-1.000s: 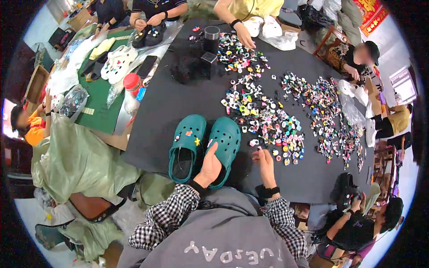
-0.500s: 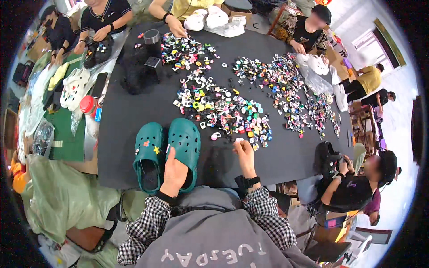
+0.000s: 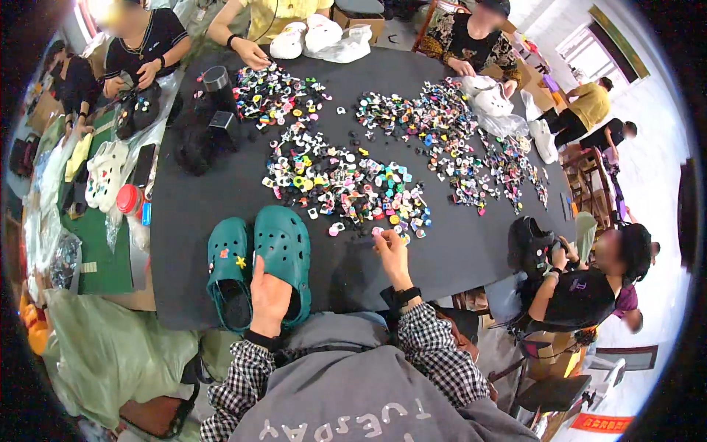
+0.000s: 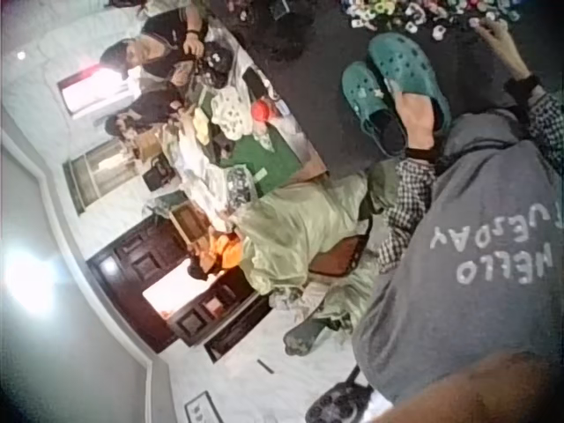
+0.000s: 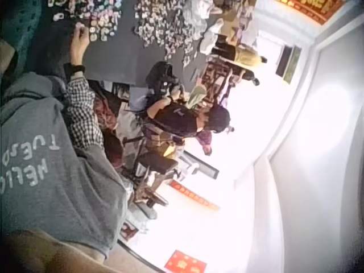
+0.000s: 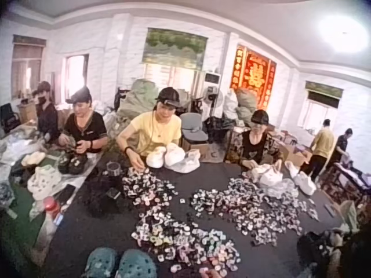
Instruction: Attaching decorative charms to the holes of foam clogs.
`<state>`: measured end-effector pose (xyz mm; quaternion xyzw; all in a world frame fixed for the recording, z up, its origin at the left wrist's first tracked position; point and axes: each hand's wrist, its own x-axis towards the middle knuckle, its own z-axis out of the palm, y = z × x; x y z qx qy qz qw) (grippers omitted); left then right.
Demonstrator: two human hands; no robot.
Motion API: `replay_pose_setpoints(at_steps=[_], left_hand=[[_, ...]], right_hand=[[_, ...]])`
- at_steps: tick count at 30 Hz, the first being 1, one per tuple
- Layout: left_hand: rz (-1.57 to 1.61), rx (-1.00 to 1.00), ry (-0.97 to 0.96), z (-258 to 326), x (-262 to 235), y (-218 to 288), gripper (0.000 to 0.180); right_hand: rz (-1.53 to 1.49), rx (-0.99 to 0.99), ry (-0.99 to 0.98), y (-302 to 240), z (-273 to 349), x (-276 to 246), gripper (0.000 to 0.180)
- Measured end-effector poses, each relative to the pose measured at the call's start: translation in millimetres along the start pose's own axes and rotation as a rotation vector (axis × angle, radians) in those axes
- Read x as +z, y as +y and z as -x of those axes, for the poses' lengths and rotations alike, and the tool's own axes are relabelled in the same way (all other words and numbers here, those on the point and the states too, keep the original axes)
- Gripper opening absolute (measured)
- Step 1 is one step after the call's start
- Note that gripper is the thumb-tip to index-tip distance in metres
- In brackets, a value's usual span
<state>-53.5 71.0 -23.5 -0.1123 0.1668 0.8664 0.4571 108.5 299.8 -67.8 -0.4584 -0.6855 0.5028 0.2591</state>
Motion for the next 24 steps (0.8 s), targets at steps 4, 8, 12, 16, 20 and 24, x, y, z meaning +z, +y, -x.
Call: replay_pose_setpoints(at_steps=[4,8,12,16,20,24], left_hand=[[0.008,-0.003,0.017,-1.1,-1.9,-0.3,0.047],[-0.041,0.027,0.040,-1.0,-3.8,-0.8,0.044],[-0.051,0.023,0.038,-1.2,-3.8,-1.4,0.048],[-0.079,0.014,0.030,0.3,-5.6,-2.4,0.048],[-0.149,0.030,0.052,0.3,-5.2,-4.3,0.049],[-0.181,0.041,0.097,1.3,-5.0,-4.0,0.049]], right_hand=[[0.048,-0.012,-0.022,-7.3,-4.4,-0.2,0.028],[0.214,-0.060,-0.036,-21.5,-10.1,0.2,0.031],[0.277,-0.166,-0.045,-29.9,-20.7,-2.8,0.031],[0.347,-0.198,-0.029,-33.0,-29.6,-0.9,0.030],[0.244,-0.172,-0.038,-29.8,-38.1,1.8,0.029],[0.283,-0.191,0.006,-6.0,-47.1,1.7,0.024]])
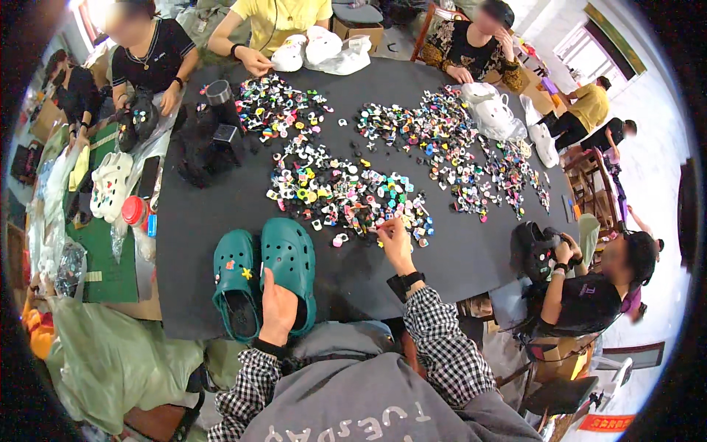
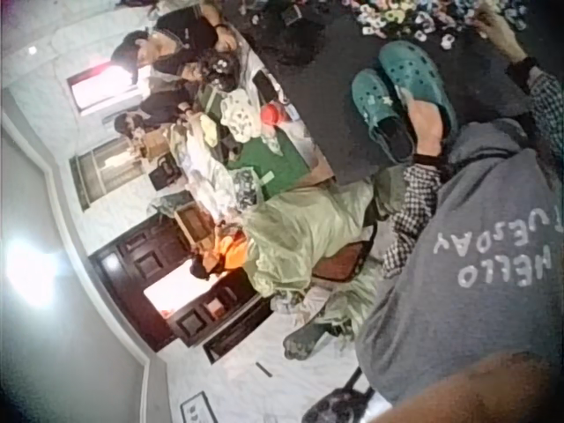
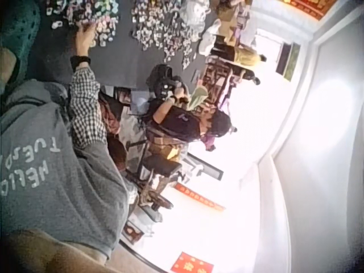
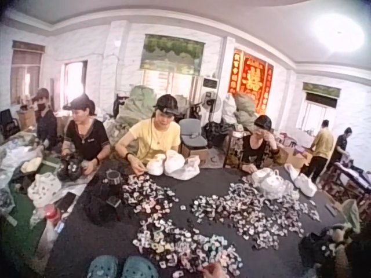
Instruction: Attaching decorative charms to the holes of foam clogs.
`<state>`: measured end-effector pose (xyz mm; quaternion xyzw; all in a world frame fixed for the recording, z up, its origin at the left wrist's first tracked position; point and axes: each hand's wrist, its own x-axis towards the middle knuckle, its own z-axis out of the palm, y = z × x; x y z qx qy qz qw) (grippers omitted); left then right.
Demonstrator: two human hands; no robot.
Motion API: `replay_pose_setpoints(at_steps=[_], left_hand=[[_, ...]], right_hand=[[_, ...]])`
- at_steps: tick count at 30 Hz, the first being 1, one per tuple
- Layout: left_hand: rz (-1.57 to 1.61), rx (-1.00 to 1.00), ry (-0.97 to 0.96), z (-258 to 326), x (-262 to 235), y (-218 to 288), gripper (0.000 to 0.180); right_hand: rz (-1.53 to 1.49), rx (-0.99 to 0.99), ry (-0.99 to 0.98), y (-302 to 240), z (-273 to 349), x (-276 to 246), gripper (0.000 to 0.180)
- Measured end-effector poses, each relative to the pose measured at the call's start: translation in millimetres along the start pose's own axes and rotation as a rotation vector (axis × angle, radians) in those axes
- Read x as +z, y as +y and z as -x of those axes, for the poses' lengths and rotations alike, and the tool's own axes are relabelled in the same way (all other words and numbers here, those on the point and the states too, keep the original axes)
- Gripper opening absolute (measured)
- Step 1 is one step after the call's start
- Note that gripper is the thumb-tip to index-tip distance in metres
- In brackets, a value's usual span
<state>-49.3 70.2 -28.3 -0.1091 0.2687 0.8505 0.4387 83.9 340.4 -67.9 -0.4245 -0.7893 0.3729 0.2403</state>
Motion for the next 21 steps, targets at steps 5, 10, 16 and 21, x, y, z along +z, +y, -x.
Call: replay_pose_setpoints(at_steps=[5,10,16,21], left_hand=[[0.001,-0.011,-0.002,0.5,-3.3,-0.5,0.045],[-0.039,-0.036,0.056,-1.5,-22.1,-1.9,0.043],[-0.072,-0.017,0.103,1.6,15.9,-0.7,0.033],[-0.098,-0.021,0.044,1.8,-7.2,-0.7,0.038]], right_hand=[[-0.009,-0.055,-0.019,9.8,5.0,5.4,0.023],[-0.052,-0.168,-0.100,-29.7,-0.9,17.3,0.030],[0.160,-0.293,-0.062,-47.0,-13.7,42.2,0.047],[0.267,-0.371,-0.217,-53.3,-11.9,44.7,0.044]])
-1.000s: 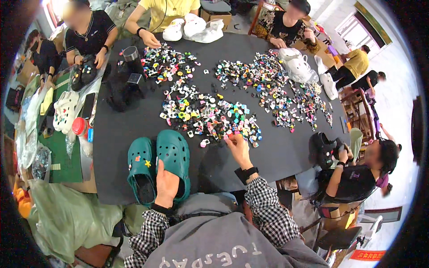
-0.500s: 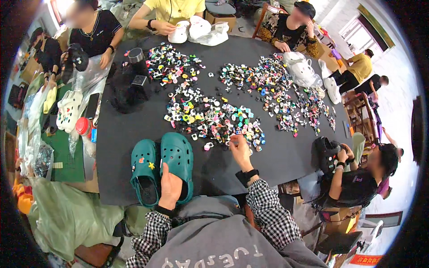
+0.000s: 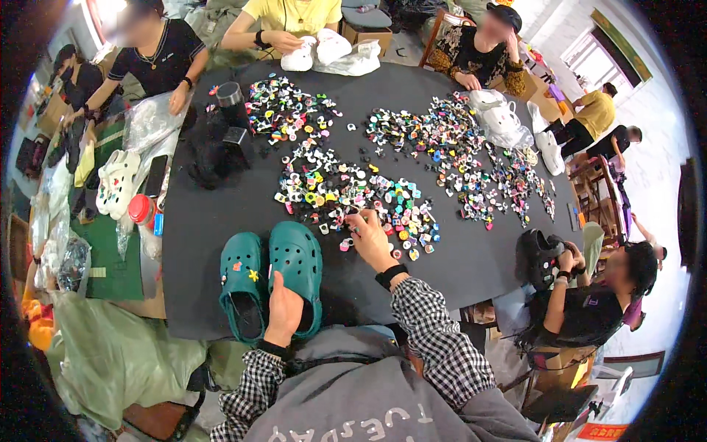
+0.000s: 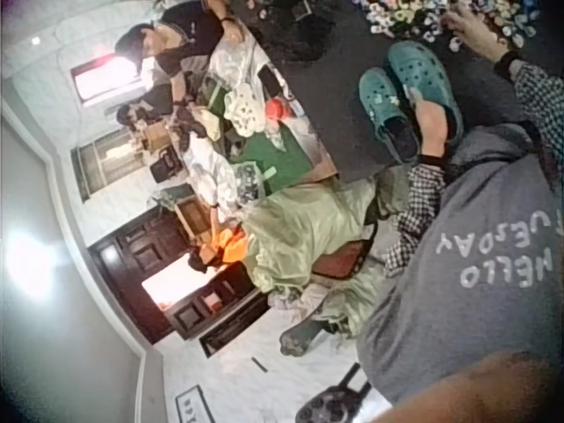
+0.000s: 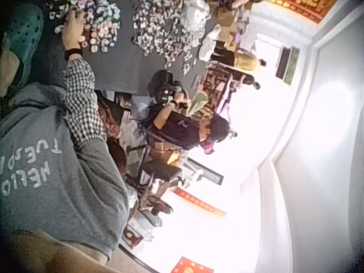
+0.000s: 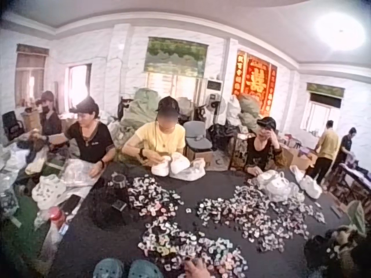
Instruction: Attaching decorative charms to the holes of foam clogs.
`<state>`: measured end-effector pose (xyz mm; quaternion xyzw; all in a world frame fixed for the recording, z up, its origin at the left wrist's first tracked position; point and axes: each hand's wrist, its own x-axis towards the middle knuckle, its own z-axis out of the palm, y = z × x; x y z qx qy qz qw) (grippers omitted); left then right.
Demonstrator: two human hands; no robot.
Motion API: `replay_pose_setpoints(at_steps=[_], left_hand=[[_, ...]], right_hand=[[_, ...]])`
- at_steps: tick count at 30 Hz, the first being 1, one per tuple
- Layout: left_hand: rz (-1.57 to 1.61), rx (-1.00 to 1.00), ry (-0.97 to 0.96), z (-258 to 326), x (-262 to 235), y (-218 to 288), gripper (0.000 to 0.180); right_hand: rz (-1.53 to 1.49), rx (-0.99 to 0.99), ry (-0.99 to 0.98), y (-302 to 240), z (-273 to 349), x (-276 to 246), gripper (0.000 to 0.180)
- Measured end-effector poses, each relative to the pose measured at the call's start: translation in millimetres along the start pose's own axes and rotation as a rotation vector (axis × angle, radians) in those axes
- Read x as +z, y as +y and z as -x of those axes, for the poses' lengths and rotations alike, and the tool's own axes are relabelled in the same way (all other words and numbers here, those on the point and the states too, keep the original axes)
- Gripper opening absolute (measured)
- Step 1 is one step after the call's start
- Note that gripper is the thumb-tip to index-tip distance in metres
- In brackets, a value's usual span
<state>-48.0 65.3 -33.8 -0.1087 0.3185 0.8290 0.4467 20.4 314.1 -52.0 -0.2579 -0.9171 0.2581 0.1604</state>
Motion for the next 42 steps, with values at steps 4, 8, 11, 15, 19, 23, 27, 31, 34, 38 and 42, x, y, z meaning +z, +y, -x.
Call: replay_pose_setpoints(at_steps=[4,8,11,15,19,23,27,31,34,38,42], left_hand=[[0.402,-0.124,-0.361,-14.6,-29.7,-4.5,0.052],[0.172,-0.045,-0.194,-0.5,7.5,-0.1,0.035],[-0.014,0.025,0.176,-3.3,20.8,-2.4,0.047],[0.751,-0.210,-0.705,-21.0,-49.9,-10.3,0.049],[0.398,-0.079,-0.404,-16.8,-46.5,-11.7,0.049],[0.020,-0.031,-0.007,-5.4,-7.2,-3.7,0.049],[0.678,-0.162,-0.722,-17.5,-49.0,-9.2,0.049],[0.021,-0.030,0.024,-2.1,-5.8,-1.2,0.049],[0.026,-0.007,-0.038,-1.8,-2.7,1.5,0.049],[0.000,0.027,-0.058,-0.6,-4.3,0.6,0.048],[0.024,-0.001,-0.009,-0.9,-3.4,-1.3,0.047]], right_hand=[[-0.061,-0.120,0.113,-1.6,9.6,-2.2,0.038],[-0.089,-0.025,0.050,8.3,23.7,-14.5,0.039],[-0.129,0.044,0.064,17.8,25.4,-16.2,0.037],[-0.202,0.137,0.101,25.3,22.1,-17.1,0.031],[-0.276,0.182,0.177,40.1,21.0,-18.0,0.025],[-0.349,0.245,0.199,57.3,15.8,-16.0,0.024],[-0.434,0.262,0.164,45.8,6.7,-14.2,0.023],[-0.374,0.166,0.150,54.3,5.0,-19.2,0.025],[-0.405,0.247,0.121,48.7,3.0,-21.0,0.026],[-0.408,0.262,0.143,51.4,2.6,-19.5,0.025],[-0.437,0.266,0.110,67.2,5.1,-17.6,0.023]])
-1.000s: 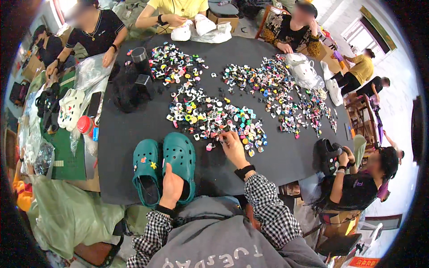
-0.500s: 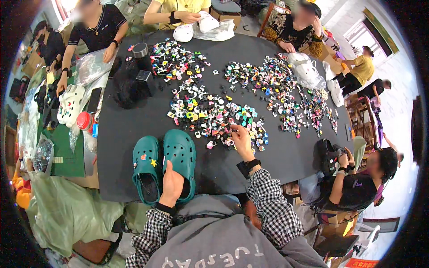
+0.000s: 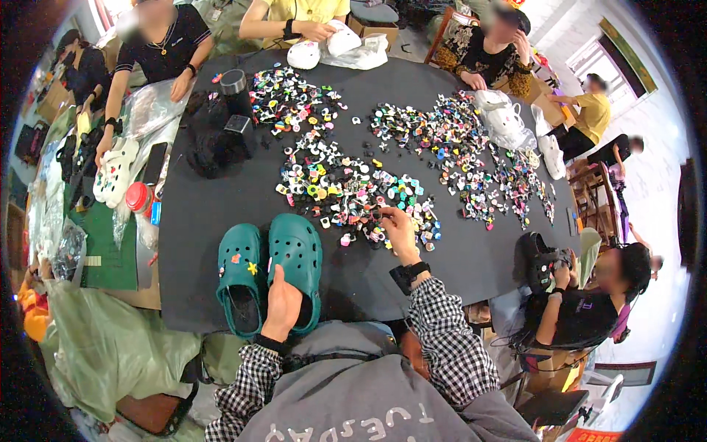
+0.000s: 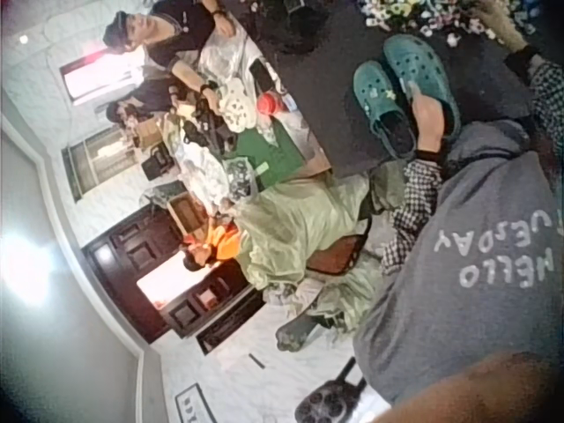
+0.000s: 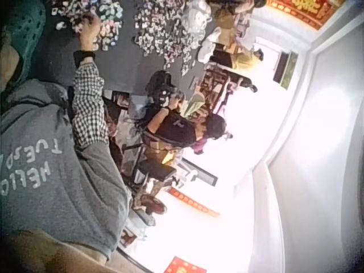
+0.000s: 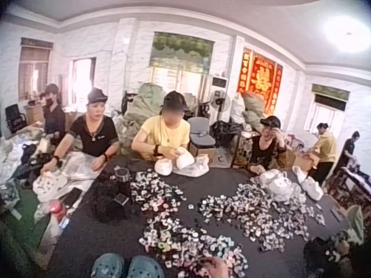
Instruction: Attaching decorative charms to the holes of foam clogs.
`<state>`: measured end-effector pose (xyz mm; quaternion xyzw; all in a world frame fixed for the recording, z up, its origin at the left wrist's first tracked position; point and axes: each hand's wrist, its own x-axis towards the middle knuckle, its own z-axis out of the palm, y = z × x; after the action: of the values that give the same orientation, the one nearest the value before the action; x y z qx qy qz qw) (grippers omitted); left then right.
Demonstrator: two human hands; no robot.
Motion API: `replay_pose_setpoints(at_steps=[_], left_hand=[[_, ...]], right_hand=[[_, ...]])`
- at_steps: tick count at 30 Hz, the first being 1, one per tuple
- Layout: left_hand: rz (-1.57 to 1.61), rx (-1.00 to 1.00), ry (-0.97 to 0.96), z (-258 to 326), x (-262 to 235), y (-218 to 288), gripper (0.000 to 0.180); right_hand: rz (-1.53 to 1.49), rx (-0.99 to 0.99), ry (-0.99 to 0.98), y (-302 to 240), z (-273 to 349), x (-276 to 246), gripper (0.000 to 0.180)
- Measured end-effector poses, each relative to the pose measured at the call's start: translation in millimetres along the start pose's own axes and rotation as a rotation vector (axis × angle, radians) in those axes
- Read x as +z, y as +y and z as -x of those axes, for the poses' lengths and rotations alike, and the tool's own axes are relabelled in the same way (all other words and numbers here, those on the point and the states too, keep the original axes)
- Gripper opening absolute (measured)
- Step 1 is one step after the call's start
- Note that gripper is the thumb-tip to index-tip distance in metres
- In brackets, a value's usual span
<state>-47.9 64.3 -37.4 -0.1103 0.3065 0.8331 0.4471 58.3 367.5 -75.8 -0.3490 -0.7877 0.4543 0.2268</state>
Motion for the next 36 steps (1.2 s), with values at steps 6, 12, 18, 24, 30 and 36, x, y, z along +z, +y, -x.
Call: replay_pose_setpoints(at_steps=[6,12,18,24,30,36], left_hand=[[0.033,0.016,0.006,1.1,-6.6,2.5,0.043],[-0.035,-0.003,0.232,3.2,29.0,7.1,0.032],[0.353,-0.079,-0.433,-17.1,-60.2,-10.5,0.045],[-0.023,-0.008,0.062,3.0,7.2,3.1,0.044],[0.042,-0.038,-0.029,-12.0,-35.7,-9.0,0.029],[-0.020,-0.011,-0.009,-0.6,-4.9,2.3,0.038]], right_hand=[[0.228,0.128,0.053,-28.7,1.3,1.4,0.026],[0.279,-0.149,0.118,-9.0,-6.6,18.2,0.026],[-0.179,0.272,-0.035,-2.5,-13.7,9.2,0.023],[-0.357,0.300,-0.034,-0.8,-9.0,-0.5,0.024],[-0.240,0.309,-0.058,5.4,-13.0,-1.7,0.026],[-0.194,0.344,-0.059,-33.1,-9.2,-4.7,0.025]])
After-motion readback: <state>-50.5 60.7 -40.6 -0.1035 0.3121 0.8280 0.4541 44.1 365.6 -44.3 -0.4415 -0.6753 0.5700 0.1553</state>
